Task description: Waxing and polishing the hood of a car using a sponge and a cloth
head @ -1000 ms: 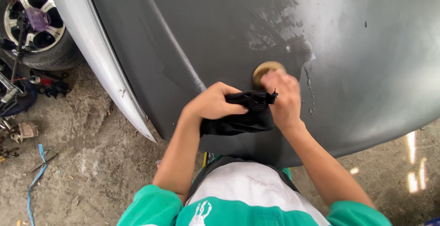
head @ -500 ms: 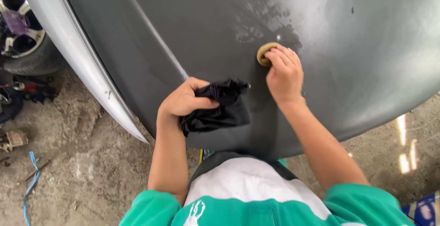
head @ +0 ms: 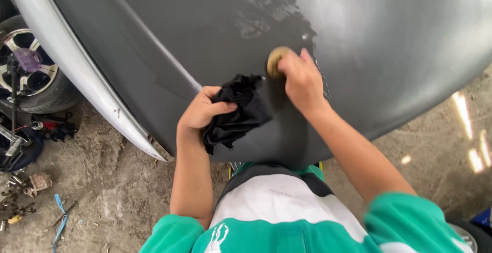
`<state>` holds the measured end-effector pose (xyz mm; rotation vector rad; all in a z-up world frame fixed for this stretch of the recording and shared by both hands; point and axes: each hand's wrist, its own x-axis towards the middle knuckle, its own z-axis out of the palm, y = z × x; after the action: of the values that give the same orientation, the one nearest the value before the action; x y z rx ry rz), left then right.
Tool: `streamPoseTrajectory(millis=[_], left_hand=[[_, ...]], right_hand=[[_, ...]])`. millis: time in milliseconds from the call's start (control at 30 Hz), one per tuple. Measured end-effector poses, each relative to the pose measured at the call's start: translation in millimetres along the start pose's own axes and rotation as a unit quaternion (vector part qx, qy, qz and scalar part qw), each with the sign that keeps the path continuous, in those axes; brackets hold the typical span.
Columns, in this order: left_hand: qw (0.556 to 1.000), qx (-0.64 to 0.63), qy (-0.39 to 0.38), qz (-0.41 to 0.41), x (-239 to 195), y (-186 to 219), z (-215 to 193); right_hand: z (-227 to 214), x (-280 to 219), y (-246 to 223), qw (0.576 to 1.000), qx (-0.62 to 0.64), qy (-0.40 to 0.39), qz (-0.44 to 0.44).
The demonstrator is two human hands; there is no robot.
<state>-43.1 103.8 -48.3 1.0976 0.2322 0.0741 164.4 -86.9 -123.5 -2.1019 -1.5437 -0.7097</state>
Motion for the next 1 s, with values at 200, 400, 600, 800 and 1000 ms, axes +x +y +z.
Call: streamPoseTrajectory(millis=[200, 400, 600, 800, 1000], left_hand=[[0.993, -0.033, 0.109, 0.031, -16.1, 11.3, 17.4], [0.969, -0.138, 0.204, 0.038, -39.6, 17.9, 52.6], [0.96, -0.203, 0.191, 0.029, -43.5, -16.0, 49.0], [0.946, -0.244, 0.214, 0.02, -59.4, -34.5, 55.0], [0.935, -0.265, 0.238, -0.004, -68.0, -54.6, 58.7]], right_hand=[[26.0, -2.4, -17.8, 0.998, -0.019, 0.035, 0.047], [43.0, 1.8, -5.7, 0.993, -0.009, 0.076, 0.086], [46.6, -10.8, -6.2, 0.998, -0.037, 0.039, 0.026], [45.5, -24.0, -28.0, 0.998, -0.009, 0.039, 0.045], [49.5, -17.5, -35.7, 0.99, 0.024, 0.052, 0.129]])
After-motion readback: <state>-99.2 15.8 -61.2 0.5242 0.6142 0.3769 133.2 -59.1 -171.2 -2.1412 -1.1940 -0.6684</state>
